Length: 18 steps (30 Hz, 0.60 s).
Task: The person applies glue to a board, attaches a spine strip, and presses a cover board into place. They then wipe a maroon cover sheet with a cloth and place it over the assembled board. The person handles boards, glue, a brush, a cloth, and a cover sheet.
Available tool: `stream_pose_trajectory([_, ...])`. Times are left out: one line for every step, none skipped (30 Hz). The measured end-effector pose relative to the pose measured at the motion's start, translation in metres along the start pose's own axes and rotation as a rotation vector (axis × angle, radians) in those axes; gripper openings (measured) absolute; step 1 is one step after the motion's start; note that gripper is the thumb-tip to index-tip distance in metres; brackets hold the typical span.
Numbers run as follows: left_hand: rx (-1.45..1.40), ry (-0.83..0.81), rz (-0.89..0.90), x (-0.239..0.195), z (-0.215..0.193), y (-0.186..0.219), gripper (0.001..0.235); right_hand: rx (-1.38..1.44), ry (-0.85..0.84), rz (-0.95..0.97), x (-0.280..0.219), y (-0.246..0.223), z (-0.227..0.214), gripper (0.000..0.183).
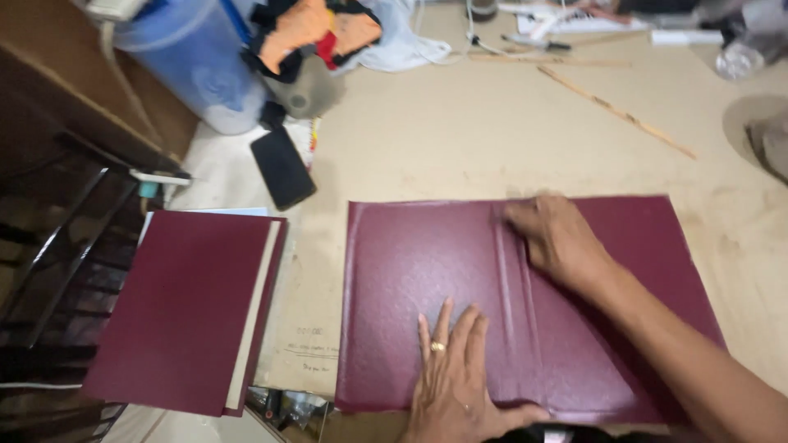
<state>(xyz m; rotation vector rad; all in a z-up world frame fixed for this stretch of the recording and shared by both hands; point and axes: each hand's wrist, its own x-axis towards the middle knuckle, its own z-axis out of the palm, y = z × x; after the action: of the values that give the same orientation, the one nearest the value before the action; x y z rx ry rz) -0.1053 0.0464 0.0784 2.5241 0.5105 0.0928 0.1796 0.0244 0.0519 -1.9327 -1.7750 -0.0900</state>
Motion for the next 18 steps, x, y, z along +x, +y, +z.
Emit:
stream_pose_trajectory([0.014,0.095,0.039,-0.001,0.003,-0.001,0.128,-0.020,-0.029,-0.070,-0.030,-0.012,-0.003,0.036])
stream_pose_trajectory([0.026,0.190,0.078,-0.001,0.006,-0.002,0.126,-0.040,-0.058,-0.140,-0.059,-0.024,-0.006,0.051])
stream_pose_trajectory([0.017,0.182,0.084,-0.002,0.008,-0.003,0.126,-0.044,-0.064,-0.129,-0.110,-0.031,0.009,0.051])
stream_pose_trajectory([0.026,0.166,0.075,-0.003,0.008,-0.002,0.126,-0.059,-0.213,-0.095,-0.162,-0.042,0.013,0.053])
stream_pose_trajectory([0.047,0.165,0.069,-0.001,0.006,-0.003,0.125,-0.077,-0.347,-0.073,-0.209,-0.052,0.009,0.056])
stream_pose_trajectory([0.050,0.171,0.076,0.003,0.006,-0.003,0.125,-0.084,-0.340,-0.074,-0.212,-0.039,0.010,0.056])
stream_pose_trajectory([0.054,0.197,0.092,0.002,0.006,-0.003,0.123,-0.080,-0.325,-0.086,-0.219,-0.030,0.013,0.062])
stream_pose_trajectory([0.057,0.223,0.108,0.002,0.007,-0.002,0.121,-0.076,-0.310,-0.099,-0.227,-0.020,0.015,0.072])
stream_pose_trajectory([0.060,0.219,0.116,0.002,0.008,-0.003,0.121,-0.078,-0.304,-0.091,-0.186,-0.011,0.004,0.072])
stream_pose_trajectory([0.056,0.214,0.117,0.003,0.009,-0.003,0.121,-0.069,-0.155,-0.068,-0.146,-0.001,-0.008,0.054])
stream_pose_trajectory([0.050,0.209,0.113,0.001,0.010,-0.003,0.120,-0.058,-0.009,-0.047,-0.106,0.007,-0.020,0.042])
stream_pose_trajectory([0.053,0.205,0.117,0.001,0.008,-0.001,0.120,-0.058,-0.006,-0.042,-0.071,0.024,-0.019,0.042])
stream_pose_trajectory([0.067,0.306,0.145,0.000,0.007,0.002,0.119,-0.084,-0.001,-0.046,-0.037,0.041,-0.020,0.032])
stream_pose_trajectory([0.081,0.406,0.174,-0.001,0.005,0.004,0.118,-0.110,0.004,-0.049,-0.004,0.058,-0.020,0.023])
stream_pose_trajectory([0.078,0.389,0.171,-0.002,0.006,0.004,0.118,-0.101,-0.003,-0.036,-0.003,0.057,-0.021,0.023])
stream_pose_trajectory([0.082,0.389,0.149,-0.003,0.007,0.004,0.118,-0.015,-0.042,-0.009,-0.001,0.057,-0.022,0.020])
stream_pose_trajectory([0.081,0.401,0.135,0.001,0.008,0.003,0.118,0.058,-0.078,0.012,0.004,0.060,-0.026,0.020])
stream_pose_trajectory([0.074,0.396,0.139,0.001,0.009,0.003,0.118,0.055,-0.081,0.020,-0.019,0.040,-0.034,0.020])
